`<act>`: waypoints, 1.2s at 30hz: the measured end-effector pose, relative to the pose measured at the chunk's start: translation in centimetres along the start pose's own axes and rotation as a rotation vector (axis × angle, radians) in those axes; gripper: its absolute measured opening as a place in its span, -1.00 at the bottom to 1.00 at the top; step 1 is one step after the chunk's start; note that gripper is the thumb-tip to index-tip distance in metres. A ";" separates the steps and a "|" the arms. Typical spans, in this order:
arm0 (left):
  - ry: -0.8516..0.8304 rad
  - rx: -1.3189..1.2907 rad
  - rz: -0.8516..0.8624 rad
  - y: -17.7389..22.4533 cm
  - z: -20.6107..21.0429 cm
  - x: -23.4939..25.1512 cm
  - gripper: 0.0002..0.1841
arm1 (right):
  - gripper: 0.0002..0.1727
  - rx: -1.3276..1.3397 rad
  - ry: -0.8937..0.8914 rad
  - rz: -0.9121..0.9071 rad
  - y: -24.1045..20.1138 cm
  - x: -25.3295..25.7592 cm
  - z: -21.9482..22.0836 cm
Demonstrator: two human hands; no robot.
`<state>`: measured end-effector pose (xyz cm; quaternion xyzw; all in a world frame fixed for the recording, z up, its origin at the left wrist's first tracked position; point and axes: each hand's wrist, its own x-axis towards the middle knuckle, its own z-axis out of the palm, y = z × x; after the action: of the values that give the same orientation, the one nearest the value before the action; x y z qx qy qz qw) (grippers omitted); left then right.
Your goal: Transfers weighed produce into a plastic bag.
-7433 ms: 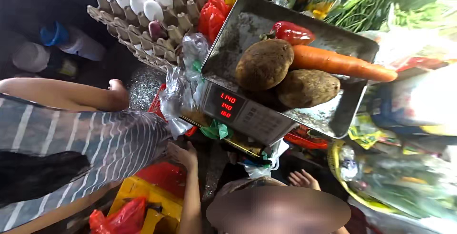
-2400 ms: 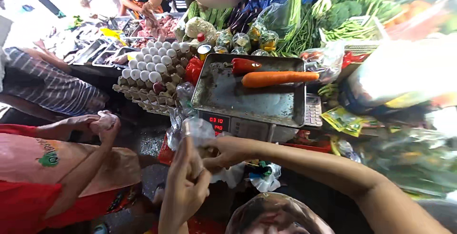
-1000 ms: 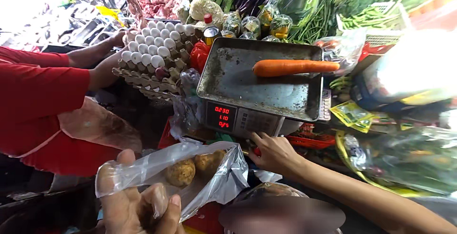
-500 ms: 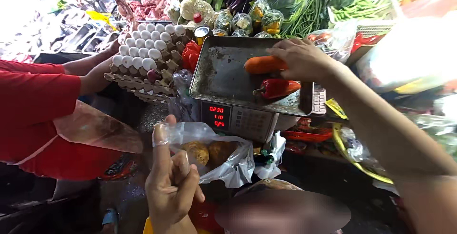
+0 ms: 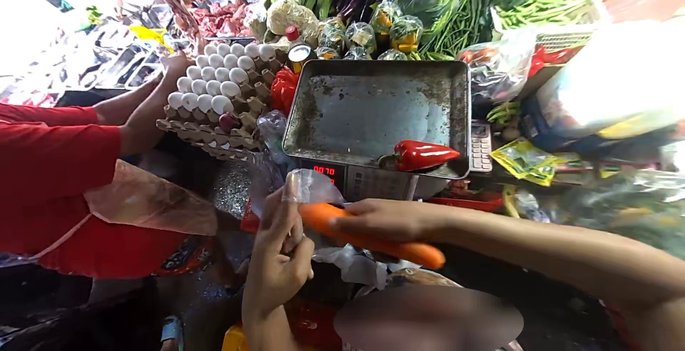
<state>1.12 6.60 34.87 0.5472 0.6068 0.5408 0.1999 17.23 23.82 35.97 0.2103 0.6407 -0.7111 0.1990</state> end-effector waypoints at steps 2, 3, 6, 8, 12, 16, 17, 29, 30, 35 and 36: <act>0.047 0.146 0.024 -0.3 -0.1 0.2 -0.09 | -0.52 0.283 0.094 -0.031 0.3 2.4 1.3; 0.092 0.199 0.042 -0.7 -0.2 0.5 -0.14 | -0.54 0.323 0.155 -0.066 0.8 3.5 1.5; 0.343 0.342 0.120 -2.6 -0.7 1.4 -0.42 | -0.45 0.244 0.263 -0.078 3.2 5.7 2.1; 0.542 0.548 0.239 -3.9 -1.4 2.1 -0.64 | -0.48 0.239 0.265 -0.026 4.2 5.9 2.6; 0.593 0.723 0.397 -4.5 -2.3 2.5 -0.91 | -0.46 0.364 0.226 0.066 5.0 5.8 2.9; 0.523 0.573 0.351 -3.1 -0.5 2.5 -0.91 | -0.50 0.461 0.187 0.092 4.6 5.8 3.4; 0.523 0.543 0.326 -2.9 -0.2 2.5 -0.90 | -0.49 0.492 0.182 0.097 4.6 5.9 3.6; 0.616 0.296 -0.050 -1.9 0.6 3.1 -0.73 | -0.53 0.625 0.308 0.078 4.6 7.2 7.2; 0.650 0.266 -0.032 -1.7 0.2 2.8 -0.69 | -0.49 0.476 0.341 0.019 5.4 7.9 7.8; 0.853 0.164 0.013 -0.1 -4.4 -0.7 -0.74 | -0.22 -0.341 0.347 -0.116 7.2 5.1 7.9; 0.886 0.151 0.005 0.3 -4.9 -1.4 -0.73 | -0.11 -0.530 0.316 -0.058 6.5 3.2 8.0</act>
<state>-2.41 3.17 36.26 0.2774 0.6704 0.6775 -0.1211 17.77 15.22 29.57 0.2406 0.8324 -0.4834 0.1245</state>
